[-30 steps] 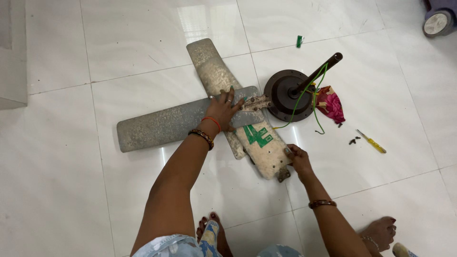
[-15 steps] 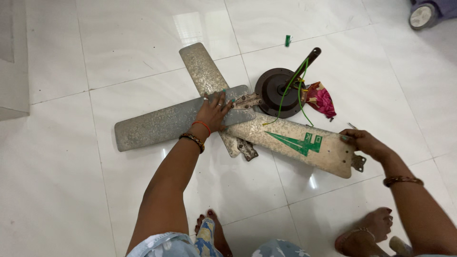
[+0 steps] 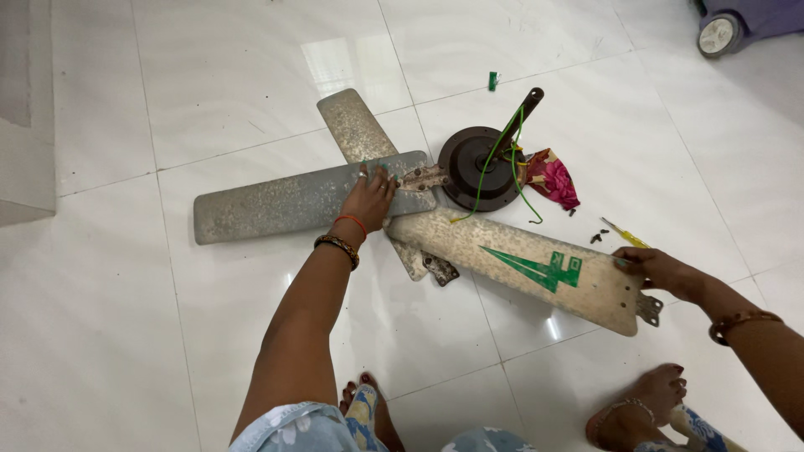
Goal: The person assembles a ceiling fan by attaching fan blades to the motor housing on the floor. They align each blade and secure it using screws and a screwdriver, handling the components one at a time.
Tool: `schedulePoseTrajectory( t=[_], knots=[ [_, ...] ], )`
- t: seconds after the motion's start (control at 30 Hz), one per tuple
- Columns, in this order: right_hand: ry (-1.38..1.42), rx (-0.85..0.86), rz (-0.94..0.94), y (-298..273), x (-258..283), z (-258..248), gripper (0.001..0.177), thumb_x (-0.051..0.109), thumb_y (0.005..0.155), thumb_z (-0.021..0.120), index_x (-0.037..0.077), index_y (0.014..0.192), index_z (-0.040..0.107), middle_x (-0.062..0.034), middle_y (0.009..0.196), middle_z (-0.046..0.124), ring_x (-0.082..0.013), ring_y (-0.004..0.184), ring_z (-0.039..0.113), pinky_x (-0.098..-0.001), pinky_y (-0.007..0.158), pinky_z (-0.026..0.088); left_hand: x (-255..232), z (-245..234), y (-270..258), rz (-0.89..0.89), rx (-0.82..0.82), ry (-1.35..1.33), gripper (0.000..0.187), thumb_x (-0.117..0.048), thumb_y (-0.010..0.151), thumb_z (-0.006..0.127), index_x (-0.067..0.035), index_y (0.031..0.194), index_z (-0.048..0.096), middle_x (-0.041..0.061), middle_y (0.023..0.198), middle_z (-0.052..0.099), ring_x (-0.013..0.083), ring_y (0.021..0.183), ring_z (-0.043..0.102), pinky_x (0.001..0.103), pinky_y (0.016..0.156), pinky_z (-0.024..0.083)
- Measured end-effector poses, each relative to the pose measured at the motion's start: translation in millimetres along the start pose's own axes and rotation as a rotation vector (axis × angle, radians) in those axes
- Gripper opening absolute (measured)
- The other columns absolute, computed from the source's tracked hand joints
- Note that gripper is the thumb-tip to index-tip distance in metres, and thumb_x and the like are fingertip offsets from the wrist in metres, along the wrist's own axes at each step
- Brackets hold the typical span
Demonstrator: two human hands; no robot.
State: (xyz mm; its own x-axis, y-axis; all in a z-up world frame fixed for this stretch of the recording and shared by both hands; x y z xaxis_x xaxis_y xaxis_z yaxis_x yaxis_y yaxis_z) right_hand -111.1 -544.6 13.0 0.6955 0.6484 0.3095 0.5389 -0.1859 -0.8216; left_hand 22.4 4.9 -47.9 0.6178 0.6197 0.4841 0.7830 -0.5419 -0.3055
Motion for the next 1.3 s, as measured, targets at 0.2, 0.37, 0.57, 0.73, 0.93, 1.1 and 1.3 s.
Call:
schedulePoseTrajectory(
  t=[0.2, 0.37, 0.57, 0.73, 0.93, 1.1, 1.3],
  knots=[
    [-0.146, -0.148, 0.130, -15, -56, -85, 0.041, 0.038, 0.107, 0.046, 0.018, 0.139, 0.060, -0.0131, 0.123, 0.071, -0.0266, 0.123, 0.064, -0.0489, 0.111, 0.048, 3, 16, 9, -0.038, -0.049, 0.002, 0.068, -0.030, 0.104, 0.042, -0.005, 0.162, 0.017, 0.023, 0.162, 0.030, 0.0347, 0.151, 0.024, 0.057, 0.118, 0.025],
    [-0.111, -0.168, 0.210, -46, -87, -179, 0.036, 0.035, 0.107, 0.047, 0.013, 0.131, 0.063, -0.0178, 0.117, 0.072, -0.0308, 0.115, 0.071, -0.0513, 0.108, 0.054, 2, -4, 8, -0.068, -0.036, -0.042, 0.069, -0.033, 0.104, 0.046, -0.002, 0.159, 0.019, 0.023, 0.162, 0.027, 0.0389, 0.151, 0.022, 0.059, 0.119, 0.022],
    [-0.096, -0.184, 0.250, -53, -119, -220, 0.035, 0.034, 0.108, 0.047, 0.012, 0.130, 0.063, -0.0177, 0.115, 0.072, -0.0305, 0.113, 0.072, -0.0508, 0.106, 0.055, -35, -52, 27, -0.073, -0.060, -0.474, 0.097, -0.056, 0.094, 0.059, 0.003, 0.159, 0.019, 0.025, 0.165, 0.022, 0.0388, 0.153, 0.018, 0.056, 0.124, 0.016],
    [-0.076, -0.176, 0.241, -32, -138, -226, 0.035, 0.034, 0.108, 0.046, 0.012, 0.128, 0.064, -0.0177, 0.112, 0.072, -0.0302, 0.112, 0.072, -0.0504, 0.105, 0.055, -68, -76, 56, -0.191, 0.031, -0.763, 0.113, -0.063, 0.088, 0.062, 0.005, 0.159, 0.006, 0.026, 0.167, 0.009, 0.0406, 0.156, 0.002, 0.052, 0.124, 0.007],
    [-0.057, -0.152, 0.225, -11, -159, -222, 0.034, 0.033, 0.108, 0.046, 0.011, 0.127, 0.064, -0.0177, 0.110, 0.072, -0.0299, 0.110, 0.073, -0.0499, 0.103, 0.056, -93, -93, 83, -0.390, 0.193, -0.925, 0.133, -0.071, 0.082, 0.068, 0.004, 0.159, -0.010, 0.025, 0.169, -0.010, 0.0385, 0.155, -0.017, 0.051, 0.126, -0.006],
    [-0.040, -0.164, 0.219, -15, -172, -226, 0.034, 0.033, 0.109, 0.045, 0.010, 0.126, 0.064, -0.0177, 0.108, 0.072, -0.0296, 0.109, 0.073, -0.0495, 0.102, 0.056, -109, -98, 99, -0.495, 0.192, -1.056, 0.144, -0.078, 0.078, 0.069, 0.010, 0.157, -0.015, 0.029, 0.165, -0.021, 0.0409, 0.154, -0.023, 0.051, 0.126, -0.007],
    [-0.039, -0.169, 0.174, -11, -178, -206, 0.034, 0.032, 0.109, 0.045, 0.009, 0.124, 0.065, -0.0176, 0.106, 0.072, -0.0293, 0.107, 0.073, -0.0490, 0.100, 0.057, -101, -75, 112, -0.426, 0.165, -0.983, 0.149, -0.081, 0.072, 0.071, 0.008, 0.157, -0.014, 0.029, 0.165, -0.022, 0.0403, 0.153, -0.024, 0.052, 0.125, -0.007]
  ],
)
Point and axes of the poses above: each hand's wrist, its own y-axis towards the middle knuckle, its own z-axis out of the palm, x = y × z, the point moved 3 cm from there along y, towards the middle knuckle
